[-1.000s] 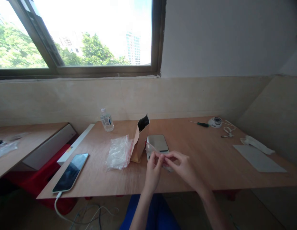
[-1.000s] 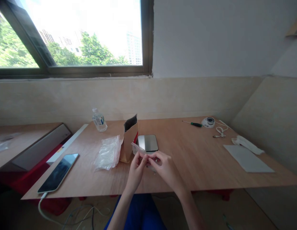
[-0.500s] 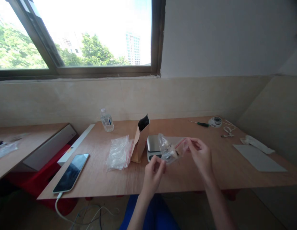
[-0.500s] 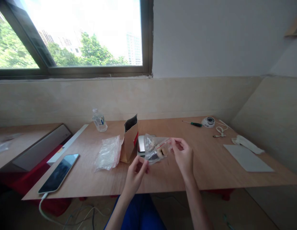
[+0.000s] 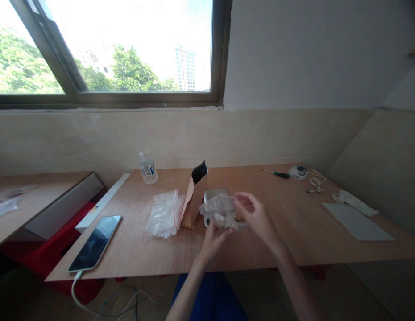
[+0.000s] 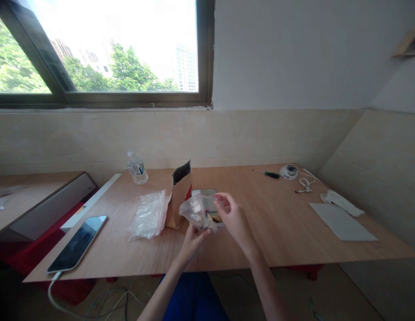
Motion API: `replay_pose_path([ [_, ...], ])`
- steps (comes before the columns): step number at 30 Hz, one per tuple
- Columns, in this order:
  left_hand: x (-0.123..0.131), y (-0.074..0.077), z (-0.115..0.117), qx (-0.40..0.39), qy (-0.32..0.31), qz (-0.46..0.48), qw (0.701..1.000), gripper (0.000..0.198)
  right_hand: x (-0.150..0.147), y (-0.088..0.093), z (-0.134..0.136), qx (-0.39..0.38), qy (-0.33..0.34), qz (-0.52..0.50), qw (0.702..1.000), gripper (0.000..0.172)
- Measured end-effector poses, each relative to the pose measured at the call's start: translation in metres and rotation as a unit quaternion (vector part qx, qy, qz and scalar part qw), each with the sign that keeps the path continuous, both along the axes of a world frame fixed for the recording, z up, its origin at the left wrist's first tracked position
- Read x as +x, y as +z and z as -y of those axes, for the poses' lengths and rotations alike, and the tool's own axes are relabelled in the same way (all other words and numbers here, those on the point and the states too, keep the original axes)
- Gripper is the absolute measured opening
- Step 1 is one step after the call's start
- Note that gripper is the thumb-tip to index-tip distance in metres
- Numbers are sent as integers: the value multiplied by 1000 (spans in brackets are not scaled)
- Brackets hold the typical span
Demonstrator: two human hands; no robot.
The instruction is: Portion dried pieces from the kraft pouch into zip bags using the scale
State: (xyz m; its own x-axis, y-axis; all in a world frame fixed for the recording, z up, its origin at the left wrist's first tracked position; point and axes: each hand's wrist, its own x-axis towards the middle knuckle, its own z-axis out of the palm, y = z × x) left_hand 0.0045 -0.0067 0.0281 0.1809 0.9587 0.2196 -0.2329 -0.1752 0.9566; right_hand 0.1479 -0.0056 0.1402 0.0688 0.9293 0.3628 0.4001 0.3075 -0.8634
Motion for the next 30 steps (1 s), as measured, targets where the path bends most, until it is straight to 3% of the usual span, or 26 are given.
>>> replay_pose_path([
  [2, 0, -3, -5, 0, 35, -9, 999, 45, -1, -3, 2, 78, -42, 79, 993, 24],
  [4, -3, -8, -10, 7, 77, -29, 997, 44, -2, -3, 4, 107, -19, 130, 986, 18],
  [9, -11, -25, -16, 25, 137, -70, 988, 31, -2, -7, 4, -40, 168, 175, 969, 25],
  [14, -14, -26, -16, 41, 144, -109, 983, 16, -3, -8, -5, -95, 219, 165, 957, 41],
  [18, -14, -24, -14, 54, 135, -124, 982, 17, -4, 2, -11, -86, 258, 160, 949, 36],
  [22, -15, -22, -12, 52, 143, -110, 982, 18, -1, 2, -18, -92, 276, 154, 944, 29],
  [30, -16, -16, -10, 29, 174, -84, 981, 15, 11, -1, -23, -127, 220, 55, 966, 37],
])
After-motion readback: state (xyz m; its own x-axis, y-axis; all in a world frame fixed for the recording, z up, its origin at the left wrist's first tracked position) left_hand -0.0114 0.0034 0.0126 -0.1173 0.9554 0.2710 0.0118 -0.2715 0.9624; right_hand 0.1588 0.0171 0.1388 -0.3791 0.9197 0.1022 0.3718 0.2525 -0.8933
